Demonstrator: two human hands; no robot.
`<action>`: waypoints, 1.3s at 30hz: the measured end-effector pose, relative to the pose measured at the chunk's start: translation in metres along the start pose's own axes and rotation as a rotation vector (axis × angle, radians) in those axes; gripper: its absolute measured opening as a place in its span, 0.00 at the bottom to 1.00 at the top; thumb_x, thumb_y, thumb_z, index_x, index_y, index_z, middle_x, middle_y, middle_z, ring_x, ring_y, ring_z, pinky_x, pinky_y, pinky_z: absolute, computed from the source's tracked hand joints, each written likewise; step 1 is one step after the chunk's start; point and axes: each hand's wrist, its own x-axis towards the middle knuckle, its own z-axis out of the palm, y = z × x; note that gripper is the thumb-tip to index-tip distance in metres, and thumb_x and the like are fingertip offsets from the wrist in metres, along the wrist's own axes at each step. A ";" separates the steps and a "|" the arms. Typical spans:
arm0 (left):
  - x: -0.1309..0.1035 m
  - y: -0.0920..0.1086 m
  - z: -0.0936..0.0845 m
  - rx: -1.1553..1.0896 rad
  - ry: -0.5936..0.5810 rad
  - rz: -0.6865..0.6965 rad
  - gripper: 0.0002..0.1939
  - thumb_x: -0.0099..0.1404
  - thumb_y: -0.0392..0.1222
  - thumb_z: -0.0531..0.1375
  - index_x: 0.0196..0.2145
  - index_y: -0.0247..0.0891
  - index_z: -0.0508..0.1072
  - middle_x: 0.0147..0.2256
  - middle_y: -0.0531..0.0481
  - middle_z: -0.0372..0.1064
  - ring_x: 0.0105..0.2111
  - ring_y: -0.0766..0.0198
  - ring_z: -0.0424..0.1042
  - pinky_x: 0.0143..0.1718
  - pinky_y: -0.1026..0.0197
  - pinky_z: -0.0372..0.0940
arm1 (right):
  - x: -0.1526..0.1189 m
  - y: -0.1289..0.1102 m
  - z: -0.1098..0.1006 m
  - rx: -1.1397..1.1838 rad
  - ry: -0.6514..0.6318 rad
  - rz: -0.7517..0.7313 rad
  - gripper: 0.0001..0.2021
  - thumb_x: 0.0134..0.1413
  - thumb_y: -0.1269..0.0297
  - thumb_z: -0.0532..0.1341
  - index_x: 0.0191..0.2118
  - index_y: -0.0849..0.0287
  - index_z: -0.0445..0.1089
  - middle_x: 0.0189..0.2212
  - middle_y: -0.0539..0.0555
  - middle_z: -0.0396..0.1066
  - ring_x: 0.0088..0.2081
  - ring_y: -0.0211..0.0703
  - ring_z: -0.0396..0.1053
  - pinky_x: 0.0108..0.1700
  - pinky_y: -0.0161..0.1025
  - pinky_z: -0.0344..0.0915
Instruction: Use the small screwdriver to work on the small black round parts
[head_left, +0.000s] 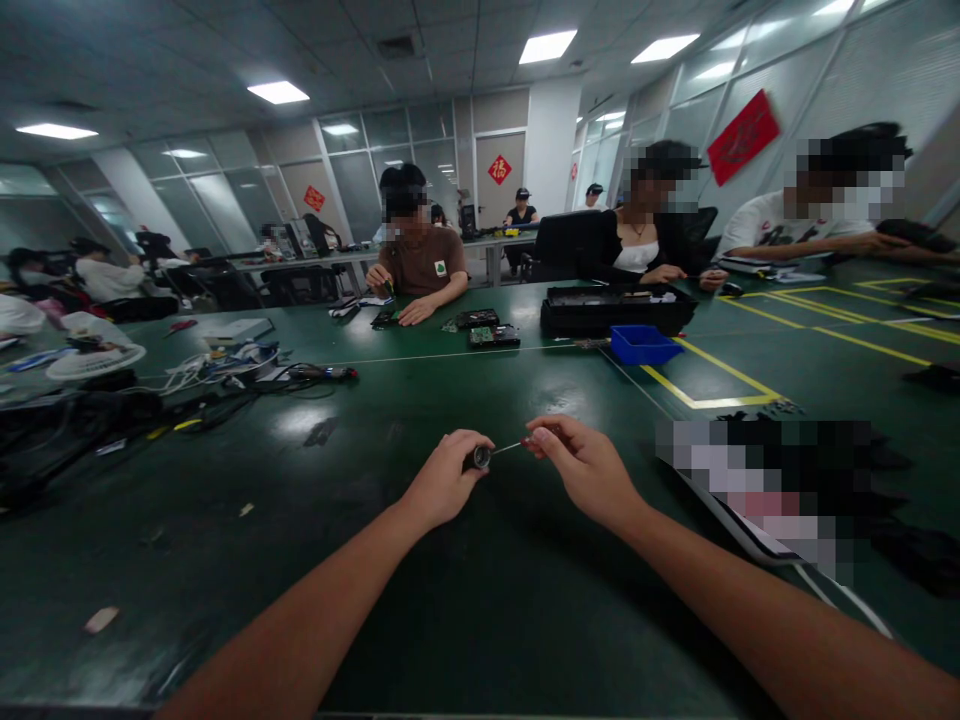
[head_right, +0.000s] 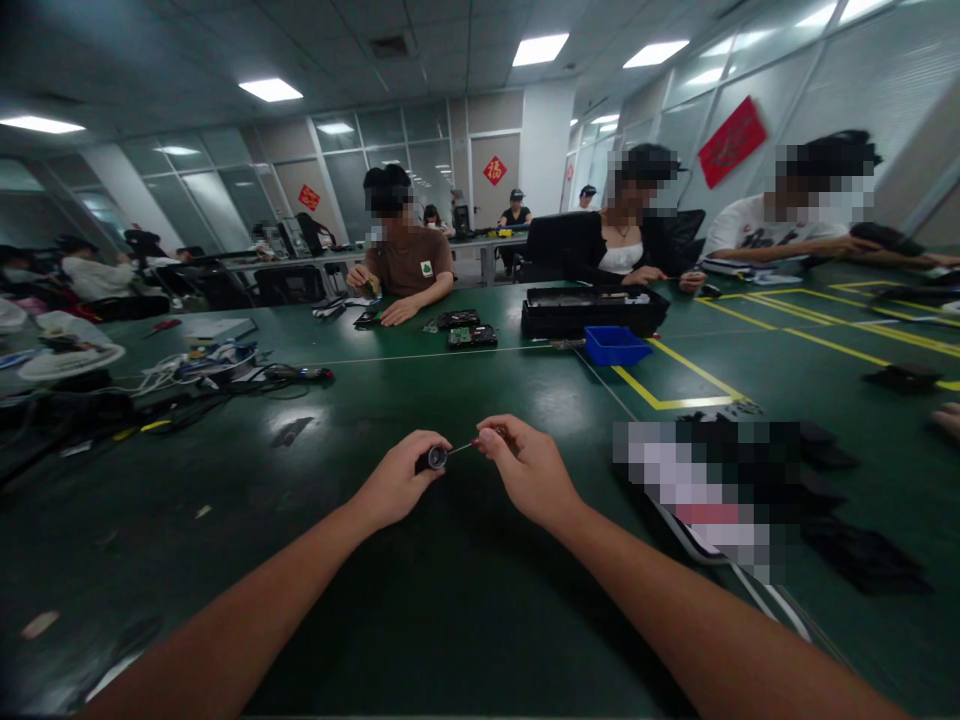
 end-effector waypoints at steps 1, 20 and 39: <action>0.000 0.001 -0.001 -0.010 0.012 0.002 0.16 0.63 0.31 0.60 0.48 0.43 0.73 0.50 0.47 0.69 0.53 0.55 0.67 0.61 0.46 0.58 | 0.000 -0.001 0.000 0.009 0.007 0.000 0.14 0.63 0.53 0.57 0.44 0.56 0.73 0.34 0.54 0.78 0.36 0.46 0.76 0.40 0.44 0.71; 0.001 -0.002 -0.003 -0.024 0.073 -0.007 0.18 0.64 0.38 0.64 0.51 0.47 0.73 0.50 0.50 0.71 0.52 0.55 0.68 0.62 0.44 0.56 | 0.002 -0.006 -0.002 0.030 0.060 0.012 0.14 0.62 0.52 0.58 0.42 0.57 0.72 0.34 0.55 0.77 0.36 0.46 0.74 0.40 0.44 0.71; 0.001 -0.002 -0.003 0.015 0.079 0.002 0.19 0.63 0.37 0.66 0.52 0.47 0.73 0.51 0.51 0.71 0.53 0.55 0.67 0.64 0.41 0.53 | 0.003 -0.011 -0.005 -0.084 0.030 0.043 0.15 0.62 0.52 0.57 0.39 0.57 0.74 0.24 0.50 0.71 0.28 0.43 0.70 0.32 0.39 0.64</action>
